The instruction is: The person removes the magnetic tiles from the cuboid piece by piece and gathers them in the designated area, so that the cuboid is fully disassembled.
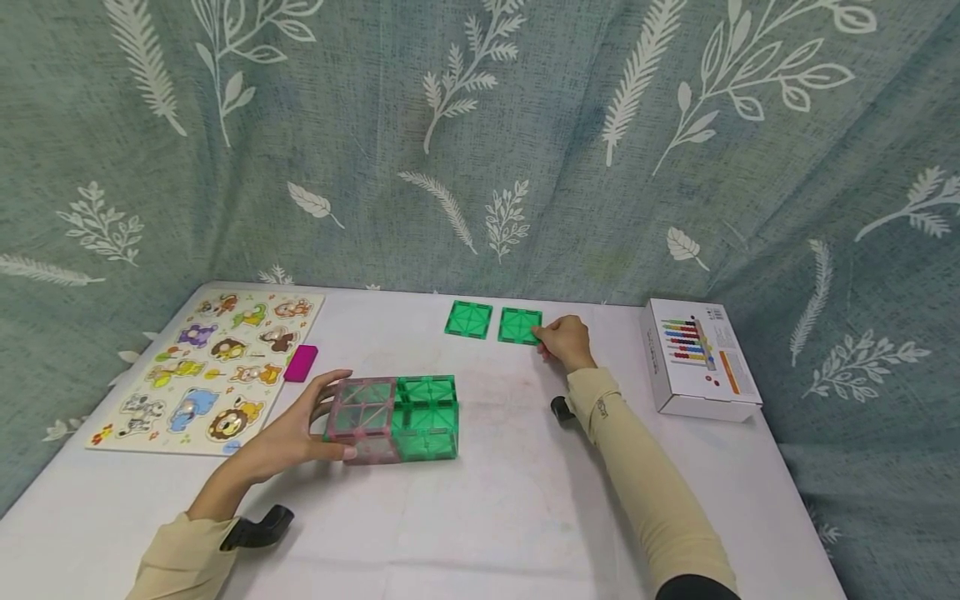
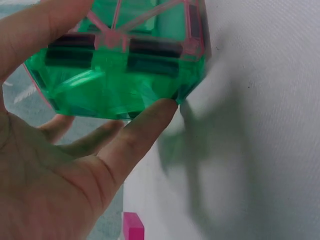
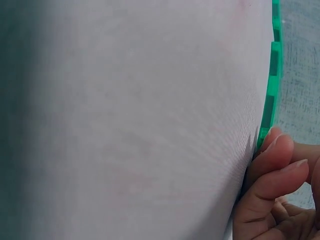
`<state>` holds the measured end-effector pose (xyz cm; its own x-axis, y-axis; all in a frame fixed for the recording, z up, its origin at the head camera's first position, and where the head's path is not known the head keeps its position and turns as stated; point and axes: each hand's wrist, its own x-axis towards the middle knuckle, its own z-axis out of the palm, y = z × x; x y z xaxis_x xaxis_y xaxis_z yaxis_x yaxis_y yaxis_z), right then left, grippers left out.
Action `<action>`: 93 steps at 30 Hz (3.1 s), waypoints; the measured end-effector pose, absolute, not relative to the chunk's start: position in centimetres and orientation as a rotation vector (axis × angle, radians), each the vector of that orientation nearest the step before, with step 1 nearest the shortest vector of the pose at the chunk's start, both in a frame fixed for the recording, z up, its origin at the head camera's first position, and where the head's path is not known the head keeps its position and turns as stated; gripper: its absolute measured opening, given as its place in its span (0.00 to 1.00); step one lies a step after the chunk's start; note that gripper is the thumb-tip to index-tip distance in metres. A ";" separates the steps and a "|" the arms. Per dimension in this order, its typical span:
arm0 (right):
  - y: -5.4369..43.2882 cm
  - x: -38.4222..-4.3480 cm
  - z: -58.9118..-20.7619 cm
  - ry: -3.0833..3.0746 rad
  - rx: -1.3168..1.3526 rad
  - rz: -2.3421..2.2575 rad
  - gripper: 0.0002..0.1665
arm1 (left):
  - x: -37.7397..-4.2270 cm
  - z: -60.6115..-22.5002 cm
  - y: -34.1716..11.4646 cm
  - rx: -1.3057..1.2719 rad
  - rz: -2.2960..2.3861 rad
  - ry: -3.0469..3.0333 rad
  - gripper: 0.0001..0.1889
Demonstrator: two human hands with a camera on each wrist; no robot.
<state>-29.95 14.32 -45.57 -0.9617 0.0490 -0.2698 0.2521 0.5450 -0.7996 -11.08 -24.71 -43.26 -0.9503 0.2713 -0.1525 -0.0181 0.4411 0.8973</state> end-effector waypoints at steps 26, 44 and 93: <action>13.4 -28.9 -44.3 2.774 -0.101 -1.163 0.26 | -11.3 -43.1 -24.8 0.200 1.529 2.393 0.57; 8.5 -24.7 -41.2 2.608 -0.719 -1.018 0.29 | -11.4 -42.8 -25.3 0.224 1.489 2.365 0.50; 1.8 -21.1 -40.6 2.401 -1.106 -0.652 0.14 | -12.1 -42.7 -24.7 0.193 1.462 2.380 0.42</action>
